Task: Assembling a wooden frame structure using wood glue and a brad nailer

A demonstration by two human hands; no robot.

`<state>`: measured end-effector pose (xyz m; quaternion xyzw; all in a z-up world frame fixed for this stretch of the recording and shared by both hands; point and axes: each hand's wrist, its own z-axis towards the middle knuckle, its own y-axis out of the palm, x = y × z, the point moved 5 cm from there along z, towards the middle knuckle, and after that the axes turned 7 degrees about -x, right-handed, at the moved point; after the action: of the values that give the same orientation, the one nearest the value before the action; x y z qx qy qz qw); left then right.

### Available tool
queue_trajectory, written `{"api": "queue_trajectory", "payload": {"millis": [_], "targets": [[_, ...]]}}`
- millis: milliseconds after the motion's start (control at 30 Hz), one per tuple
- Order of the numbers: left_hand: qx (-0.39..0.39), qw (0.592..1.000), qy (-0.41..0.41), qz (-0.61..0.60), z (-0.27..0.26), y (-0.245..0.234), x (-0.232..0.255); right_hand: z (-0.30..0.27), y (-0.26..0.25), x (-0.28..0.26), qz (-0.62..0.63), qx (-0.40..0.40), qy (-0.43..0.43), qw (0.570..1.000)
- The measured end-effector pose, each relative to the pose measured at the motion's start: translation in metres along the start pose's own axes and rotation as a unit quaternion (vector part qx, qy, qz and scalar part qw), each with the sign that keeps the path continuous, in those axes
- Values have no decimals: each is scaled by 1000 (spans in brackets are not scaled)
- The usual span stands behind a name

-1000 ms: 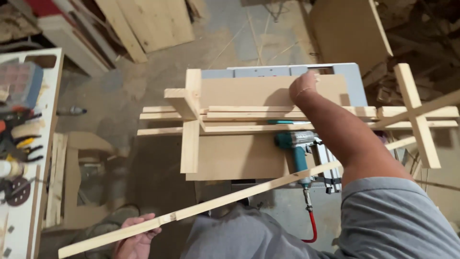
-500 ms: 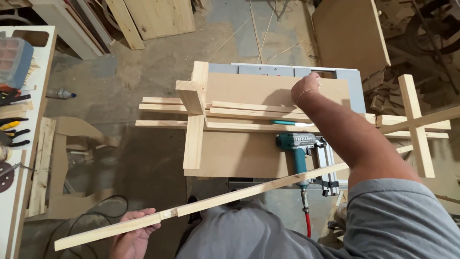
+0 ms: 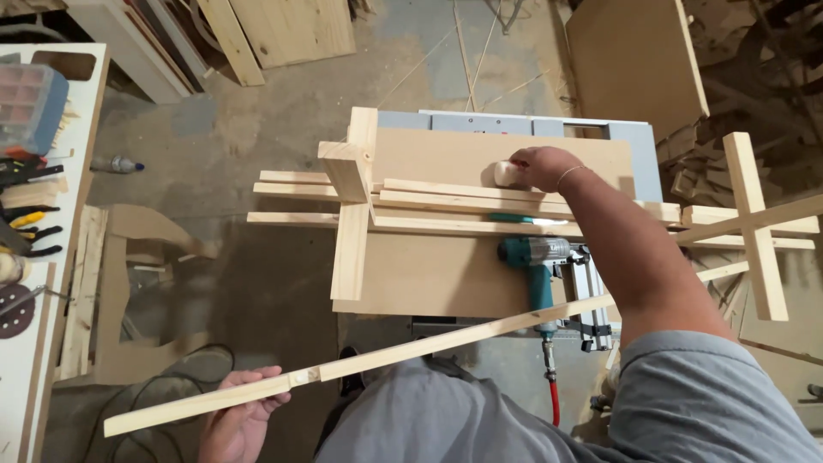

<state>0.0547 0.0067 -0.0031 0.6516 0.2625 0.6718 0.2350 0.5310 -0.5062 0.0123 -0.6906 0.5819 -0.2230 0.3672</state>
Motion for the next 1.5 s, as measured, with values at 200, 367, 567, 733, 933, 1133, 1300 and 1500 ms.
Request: {"api": "queue_trajectory", "payload": {"millis": [200,367,567,733,933,1133,1300,1500], "targets": [[-6,1000,9,-1,1,-5,-3,-14,-4,-2,18,18,19,999],[-27,999,19,-6,5,10,5,-56,-3,-16,-18,102,20,994],[-31,999,25,-7,7,14,2,-131,35,-52,-4,-65,143,988],[4,1000,7,8,8,16,3,-126,51,-77,11,-21,139,990],[13,999,-14,42,12,21,9,-111,47,-139,63,-19,65,996],[13,999,-11,37,9,22,7,-111,37,-149,48,-23,88,995],[19,999,-13,38,3,20,3,-107,46,-122,-17,-15,123,992],[0,1000,-5,28,5,22,3,-106,47,-134,10,-28,88,996]]}}
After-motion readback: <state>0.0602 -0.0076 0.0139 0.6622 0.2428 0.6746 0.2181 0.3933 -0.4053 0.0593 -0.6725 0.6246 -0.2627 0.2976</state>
